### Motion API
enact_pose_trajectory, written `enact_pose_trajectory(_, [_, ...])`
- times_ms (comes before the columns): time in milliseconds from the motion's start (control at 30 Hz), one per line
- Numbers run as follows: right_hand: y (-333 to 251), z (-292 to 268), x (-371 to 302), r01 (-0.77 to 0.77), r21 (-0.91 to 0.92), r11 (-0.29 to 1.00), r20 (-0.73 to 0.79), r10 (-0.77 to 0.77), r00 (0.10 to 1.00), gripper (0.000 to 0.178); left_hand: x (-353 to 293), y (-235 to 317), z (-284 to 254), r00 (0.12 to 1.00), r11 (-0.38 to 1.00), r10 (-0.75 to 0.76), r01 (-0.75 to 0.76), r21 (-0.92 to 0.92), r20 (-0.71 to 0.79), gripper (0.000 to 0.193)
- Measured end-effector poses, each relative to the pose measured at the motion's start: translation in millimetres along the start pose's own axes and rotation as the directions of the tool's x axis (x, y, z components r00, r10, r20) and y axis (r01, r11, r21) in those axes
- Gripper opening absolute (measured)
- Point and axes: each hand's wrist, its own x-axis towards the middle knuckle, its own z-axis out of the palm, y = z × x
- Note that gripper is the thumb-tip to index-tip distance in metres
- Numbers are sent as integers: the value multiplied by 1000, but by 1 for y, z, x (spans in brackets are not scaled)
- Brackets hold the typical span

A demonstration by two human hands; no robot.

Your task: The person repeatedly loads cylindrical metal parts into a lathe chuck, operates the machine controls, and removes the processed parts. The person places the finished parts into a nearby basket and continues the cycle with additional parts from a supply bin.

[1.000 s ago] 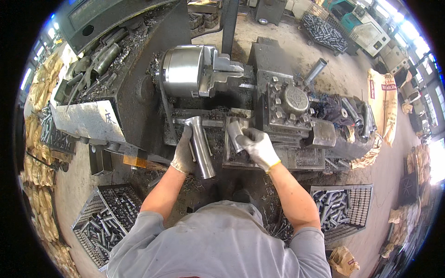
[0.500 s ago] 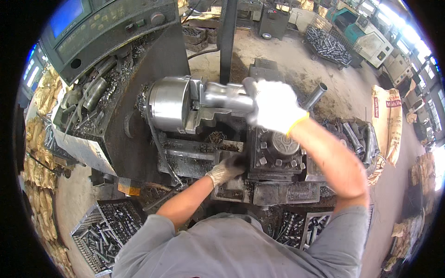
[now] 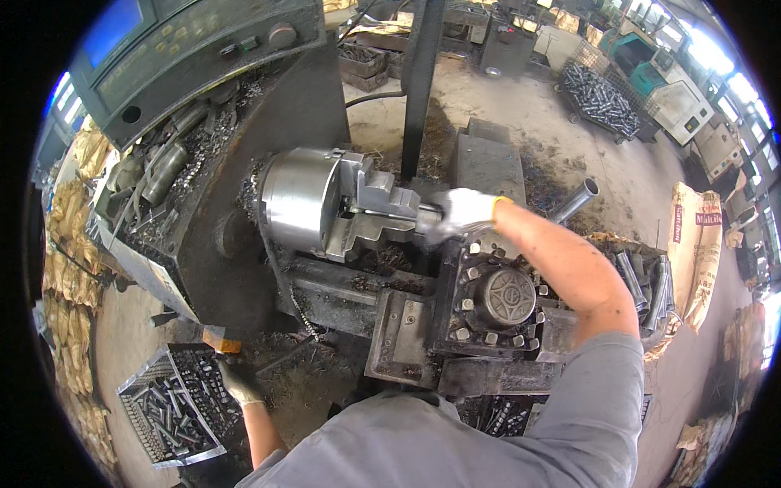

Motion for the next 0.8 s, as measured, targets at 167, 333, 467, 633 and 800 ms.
enact_pose_trajectory(167, [-7, 2, 14, 15, -54, 998, 61, -12, 998, 58, 24, 58, -26, 866, 941, -328, 266, 209, 377, 40])
enact_pose_trajectory(333, [-12, 9, 14, 192, 13, 981, -138, -188, 972, 84, 24, 60, 2, 949, 925, -207, 111, 364, 237, 29])
enact_pose_trajectory(467, [-11, 8, -57, 102, -249, 963, -529, -224, 819, 70, 7, 43, 21, 971, 744, 210, -235, 625, 115, 25])
enact_pose_trajectory(633, [-43, 67, -211, 216, 137, 967, -879, 17, 477, 38, -49, 76, 72, 686, 199, 650, -568, 799, 326, 41])
enact_pose_trajectory(800, [-81, 139, -281, 257, 73, 964, -957, -5, 291, 24, -108, 121, 256, -38, -459, 558, -846, 271, 829, 45])
